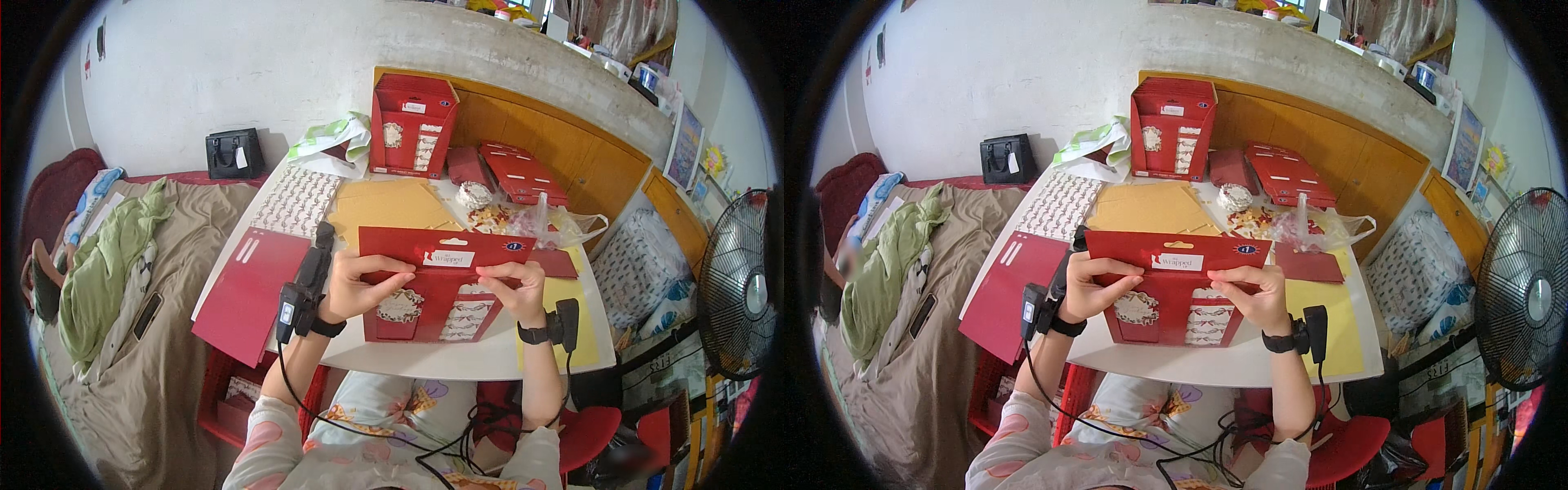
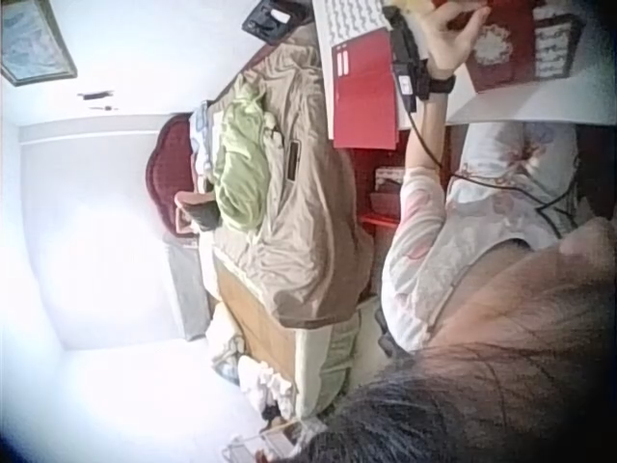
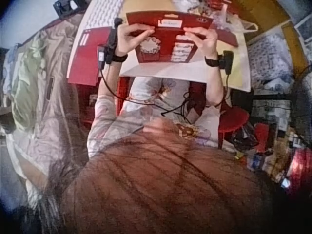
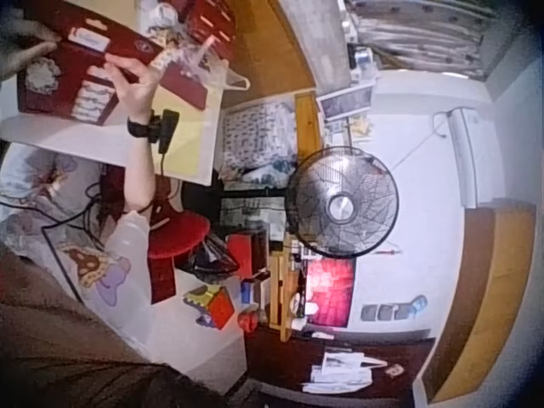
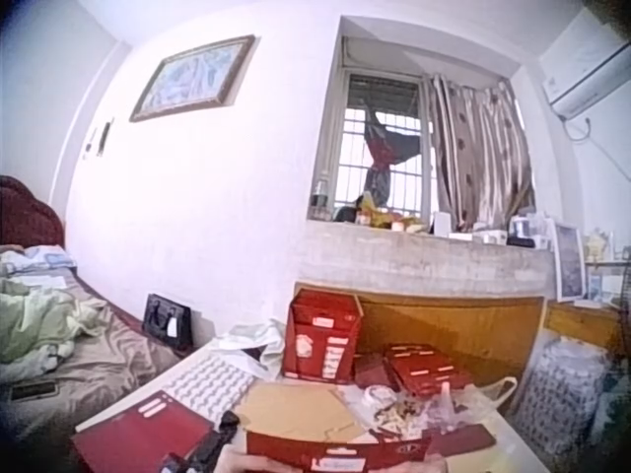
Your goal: Assembling red paper wallets and inserting yellow paper dividers.
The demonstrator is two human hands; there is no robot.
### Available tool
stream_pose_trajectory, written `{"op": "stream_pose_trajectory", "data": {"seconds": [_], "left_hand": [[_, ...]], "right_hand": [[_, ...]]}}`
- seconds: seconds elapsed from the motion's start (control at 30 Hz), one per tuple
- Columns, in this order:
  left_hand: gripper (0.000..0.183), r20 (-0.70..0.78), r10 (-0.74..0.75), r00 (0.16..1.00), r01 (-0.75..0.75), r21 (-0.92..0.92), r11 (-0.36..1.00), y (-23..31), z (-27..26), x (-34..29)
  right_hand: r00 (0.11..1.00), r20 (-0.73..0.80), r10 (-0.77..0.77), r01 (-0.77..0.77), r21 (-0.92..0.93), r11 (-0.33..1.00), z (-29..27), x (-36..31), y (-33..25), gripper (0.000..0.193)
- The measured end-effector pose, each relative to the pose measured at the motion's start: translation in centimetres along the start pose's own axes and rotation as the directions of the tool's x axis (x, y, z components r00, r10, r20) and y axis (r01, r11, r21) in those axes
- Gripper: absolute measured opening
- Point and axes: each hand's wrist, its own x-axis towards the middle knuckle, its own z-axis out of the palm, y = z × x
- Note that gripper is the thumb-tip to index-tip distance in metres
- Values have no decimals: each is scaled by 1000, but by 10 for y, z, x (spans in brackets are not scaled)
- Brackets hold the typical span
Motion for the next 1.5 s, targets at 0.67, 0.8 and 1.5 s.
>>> {"op": "stream_pose_trajectory", "data": {"seconds": [0.67,0.8,1.5], "left_hand": [[13,-35,7,999,-7,-12,1000,-18,-9,-17],[16,-21,54,998,-54,-7,999,-7,-6,-11],[17,-89,-12,996,14,21,1000,9,13,-18]], "right_hand": [[985,-155,70,-48,143,989,-13,-24,23,11],[969,-155,192,-137,308,941,-5,-24,14,14],[874,84,-479,437,-568,697,40,14,-28,21]]}}
